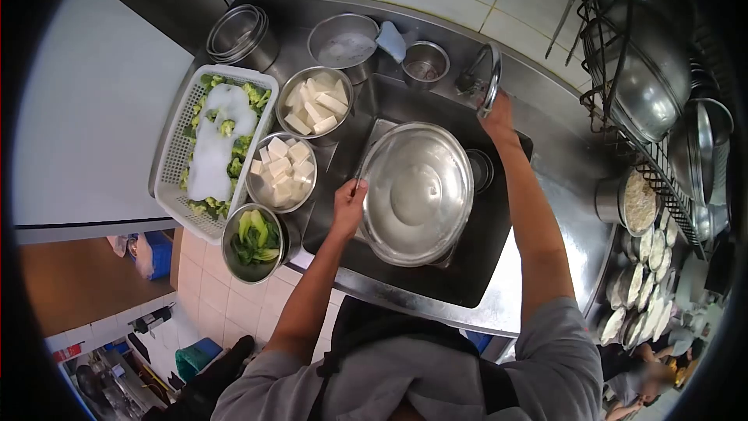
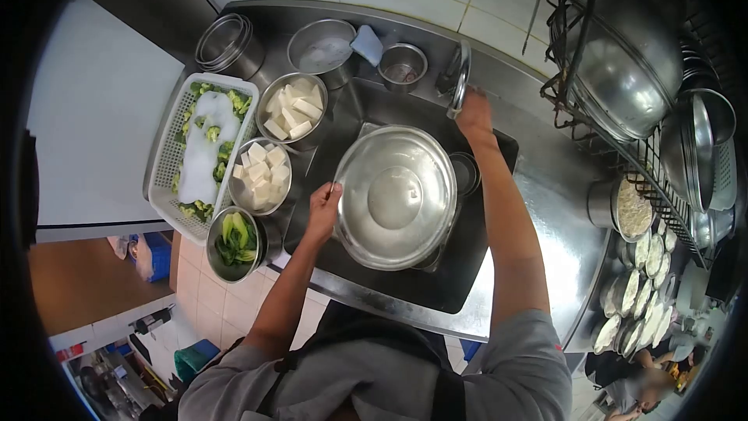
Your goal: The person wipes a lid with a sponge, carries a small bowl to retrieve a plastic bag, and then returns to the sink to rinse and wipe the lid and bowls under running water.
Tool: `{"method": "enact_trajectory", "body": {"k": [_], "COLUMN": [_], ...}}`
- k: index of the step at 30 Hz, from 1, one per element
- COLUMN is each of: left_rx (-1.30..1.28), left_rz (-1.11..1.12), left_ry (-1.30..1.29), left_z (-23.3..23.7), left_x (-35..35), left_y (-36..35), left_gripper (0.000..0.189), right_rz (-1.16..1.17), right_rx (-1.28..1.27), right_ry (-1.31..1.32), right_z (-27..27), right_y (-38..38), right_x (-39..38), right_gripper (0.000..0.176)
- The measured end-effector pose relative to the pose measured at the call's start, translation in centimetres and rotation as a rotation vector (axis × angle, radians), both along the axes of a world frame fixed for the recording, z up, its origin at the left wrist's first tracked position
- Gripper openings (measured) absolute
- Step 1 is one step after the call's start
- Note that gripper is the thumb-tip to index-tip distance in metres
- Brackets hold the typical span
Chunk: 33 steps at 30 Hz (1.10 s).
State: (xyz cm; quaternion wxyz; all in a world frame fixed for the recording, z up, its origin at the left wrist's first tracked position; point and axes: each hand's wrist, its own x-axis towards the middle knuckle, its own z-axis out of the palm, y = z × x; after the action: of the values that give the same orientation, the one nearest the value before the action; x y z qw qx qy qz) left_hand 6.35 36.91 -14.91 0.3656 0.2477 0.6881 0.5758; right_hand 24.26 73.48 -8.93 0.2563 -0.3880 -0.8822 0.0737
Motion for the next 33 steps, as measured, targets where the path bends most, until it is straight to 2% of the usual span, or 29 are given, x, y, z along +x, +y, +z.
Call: {"method": "enact_trajectory", "body": {"k": [1,6,7,10,11,13,15,17,18,19,20,21,22,24,26,28,29,31,32,33], "left_rx": [0.018,0.038,0.037,0.048,0.057,0.000,-0.009,-0.069,-0.094,-0.211,-0.063,0.084,0.230,0.110,0.007,-0.119,-0.119,-0.058,-0.068,-0.008], "left_rz": [0.012,-0.061,-0.066,-0.088,-0.098,-0.118,-0.137,-0.170,-0.181,-0.233,-0.197,-0.158,-0.119,-0.284,-0.336,-0.477,-0.423,-0.383,-0.477,-0.436], "left_ry": [-0.005,0.077,0.064,0.062,0.067,0.143,0.278,0.359,0.404,0.324,0.319,0.318,0.321,1.011,0.474,0.479,0.547,0.640,0.625,0.603], "left_z": [1.9,-0.3,-0.8,-1.1,-0.9,-1.5,-1.3,-1.8,-1.9,-2.0,-2.0,-3.1,-4.5,-11.0,-3.9,-4.2,-4.5,-3.9,-0.5,0.7], "left_x": [0.8,1.2,1.3,2.0,2.3,3.2,4.3,5.6,6.1,6.5,7.2,7.9,8.5,9.2,9.7,10.6,11.8,12.8,11.8,11.4], "left_y": [1.0,4.3,4.9,6.5,7.3,8.8,10.6,12.0,13.1,14.0,14.7,15.3,15.9,16.9,17.4,18.7,18.9,18.3,17.6,17.1], "left_gripper": [0.043,0.044,0.045,0.045,0.046,0.044,0.037,0.033,0.032,0.024,0.023,0.022,0.021,0.026,0.027,0.027,0.025,0.024,0.022,0.021], "right_rz": [-0.023,-0.087,-0.126,-0.026,0.042,-0.011,0.034,0.017,0.024,0.033,0.044,0.130,0.186,0.281,0.197,0.070,0.000,-0.016,-0.029,-0.016], "right_rx": [-0.036,-0.174,-0.169,-0.152,-0.053,-0.506,-1.400,-1.737,-1.742,-1.750,-1.763,-1.741,-1.443,-0.810,-0.609,-0.298,-0.112,-0.070,-0.049,-0.051], "right_ry": [-0.041,-0.259,-0.232,-0.235,-0.111,0.072,0.635,0.898,0.924,0.947,0.966,0.668,0.407,-0.061,-0.013,-0.052,-0.087,-0.158,-0.192,-0.196], "right_z": [-0.2,-3.3,-3.6,-3.6,-11.8,-9.8,-3.7,-4.6,-5.3,-6.0,-6.6,-4.3,-2.5,0.4,2.7,4.8,5.9,7.1,7.4,7.1], "right_y": [-0.1,0.4,-0.1,-0.9,2.0,-1.2,-8.0,-10.7,-10.8,-11.0,-11.1,-11.4,-11.2,-10.6,-8.3,-6.8,-6.1,-5.0,-4.5,-3.6], "right_x": [0.0,0.1,0.1,0.0,0.7,0.4,0.3,-0.7,-0.7,-0.7,-0.7,-0.8,-1.9,-4.5,-8.8,-13.9,-16.3,-19.5,-20.9,-21.9], "right_gripper": [0.024,0.027,0.026,0.026,0.022,0.016,0.014,0.013,0.012,0.012,0.011,0.014,0.017,0.024,0.040,0.053,0.061,0.057,0.054,0.051]}}
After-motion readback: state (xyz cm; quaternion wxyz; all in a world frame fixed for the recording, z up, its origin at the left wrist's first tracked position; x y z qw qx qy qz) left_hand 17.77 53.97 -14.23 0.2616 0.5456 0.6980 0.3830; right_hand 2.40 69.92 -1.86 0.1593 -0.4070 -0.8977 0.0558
